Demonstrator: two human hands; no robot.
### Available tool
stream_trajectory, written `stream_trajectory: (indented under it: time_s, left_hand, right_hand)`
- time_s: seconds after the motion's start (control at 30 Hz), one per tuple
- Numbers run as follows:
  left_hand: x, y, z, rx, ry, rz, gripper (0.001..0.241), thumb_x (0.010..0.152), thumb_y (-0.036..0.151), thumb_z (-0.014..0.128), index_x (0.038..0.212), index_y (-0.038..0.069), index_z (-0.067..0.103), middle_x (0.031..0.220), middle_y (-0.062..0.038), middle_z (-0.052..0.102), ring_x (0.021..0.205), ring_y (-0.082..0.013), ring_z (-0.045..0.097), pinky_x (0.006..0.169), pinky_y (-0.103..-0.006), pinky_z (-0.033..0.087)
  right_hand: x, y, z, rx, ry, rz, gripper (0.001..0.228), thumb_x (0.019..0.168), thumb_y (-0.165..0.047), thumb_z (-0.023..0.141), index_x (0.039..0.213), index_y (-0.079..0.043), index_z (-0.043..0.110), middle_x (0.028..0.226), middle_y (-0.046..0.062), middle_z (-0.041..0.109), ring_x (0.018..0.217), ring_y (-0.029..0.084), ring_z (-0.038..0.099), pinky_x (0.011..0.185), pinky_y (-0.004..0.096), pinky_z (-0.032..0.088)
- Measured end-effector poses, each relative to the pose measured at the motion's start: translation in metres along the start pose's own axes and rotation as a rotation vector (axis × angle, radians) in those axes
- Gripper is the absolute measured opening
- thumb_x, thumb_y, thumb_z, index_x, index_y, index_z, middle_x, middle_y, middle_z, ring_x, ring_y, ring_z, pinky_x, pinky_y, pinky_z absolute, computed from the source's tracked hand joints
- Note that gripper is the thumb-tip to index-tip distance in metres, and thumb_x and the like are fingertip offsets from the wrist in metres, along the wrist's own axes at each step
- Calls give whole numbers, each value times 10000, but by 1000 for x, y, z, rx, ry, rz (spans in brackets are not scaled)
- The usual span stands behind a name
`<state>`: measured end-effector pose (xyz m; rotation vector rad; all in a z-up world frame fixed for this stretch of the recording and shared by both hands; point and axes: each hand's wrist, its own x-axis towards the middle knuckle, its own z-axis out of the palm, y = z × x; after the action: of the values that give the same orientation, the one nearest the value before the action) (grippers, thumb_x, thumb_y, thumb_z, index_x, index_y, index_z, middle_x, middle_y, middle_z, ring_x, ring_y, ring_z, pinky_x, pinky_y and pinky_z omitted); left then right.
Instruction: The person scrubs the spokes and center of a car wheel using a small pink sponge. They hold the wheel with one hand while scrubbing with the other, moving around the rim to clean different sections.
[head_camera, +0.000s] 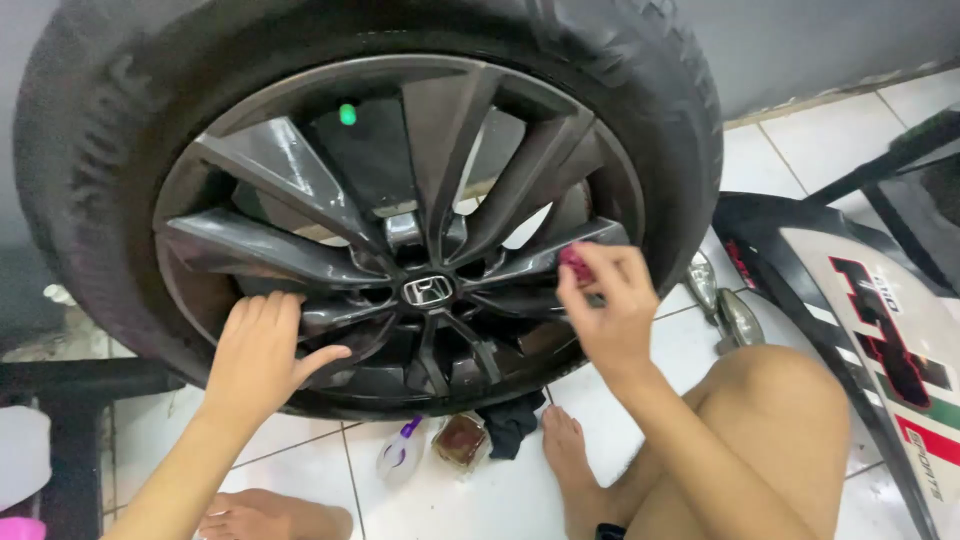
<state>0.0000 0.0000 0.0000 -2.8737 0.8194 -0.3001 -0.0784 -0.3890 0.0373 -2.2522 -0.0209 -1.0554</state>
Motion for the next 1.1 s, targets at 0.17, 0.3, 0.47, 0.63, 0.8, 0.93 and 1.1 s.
stream_trajectory:
  time_s: [0.17, 0.3, 0.47, 0.63, 0.8, 0.93, 1.1]
  left_hand:
    - [16, -5, 5, -20, -38, -26, 715, 734, 766, 646, 1057, 128, 656, 813, -15, 683, 863, -197, 717, 910, -350, 524]
    - [23, 1, 3, -73, -64, -100, 669, 748, 772, 650, 911, 123, 669, 789, -69, 723, 762, -329, 679, 763, -397, 544]
    - [33, 3, -12, -125, -183, -151, 703, 712, 775, 663, 1045, 157, 713, 807, -83, 752, 796, -351, 714, 731, -430, 584]
    - [48, 4, -22, -117, -453, -217, 773, 663, 867, 615, 1026, 191, 706, 830, -70, 777, 871, -327, 743, 768, -450, 595]
    - [50, -1, -17, -83, -486, -163, 850, 617, 909, 628, 1049, 179, 694, 871, -74, 771, 940, -334, 729, 809, -451, 602]
    - [54, -11, 0, -59, -542, -154, 901, 618, 910, 644, 1061, 126, 675, 972, -134, 758, 995, -371, 721, 862, -462, 604]
    - [54, -29, 29, -232, -544, 24, 973, 592, 672, 891, 1324, 119, 568, 1284, -186, 655, 1209, -402, 615, 1008, -461, 528]
  right_hand:
    - [7, 10, -13, -19, 43, 36, 276, 837, 82, 790, 1104, 24, 754, 945, 124, 634, 751, 253, 707, 592, 262, 646]
    - [-4, 3, -16, 42, -131, -121, 277, 941, 53, 731, 1210, 32, 670, 1075, 175, 661, 881, 215, 666, 782, 261, 635]
    - [15, 5, -21, 40, -5, 58, 158, 942, 33, 721, 1096, 5, 701, 997, 150, 620, 796, 176, 626, 667, 240, 616]
    - [10, 9, -25, 110, -145, -74, 226, 933, 49, 732, 1157, 48, 696, 1041, 166, 652, 908, 227, 677, 782, 262, 634]
    - [0, 10, -28, 124, -131, -38, 178, 937, 55, 723, 1107, 36, 677, 954, 148, 601, 808, 199, 622, 687, 249, 584]
    - [4, 14, -29, 66, 52, 219, 101, 920, 8, 752, 1012, -7, 715, 934, 125, 598, 766, 155, 618, 616, 222, 643]
    - [-8, 4, -14, 129, -31, 39, 157, 909, 29, 760, 1051, 46, 696, 914, 137, 579, 779, 180, 615, 644, 222, 617]
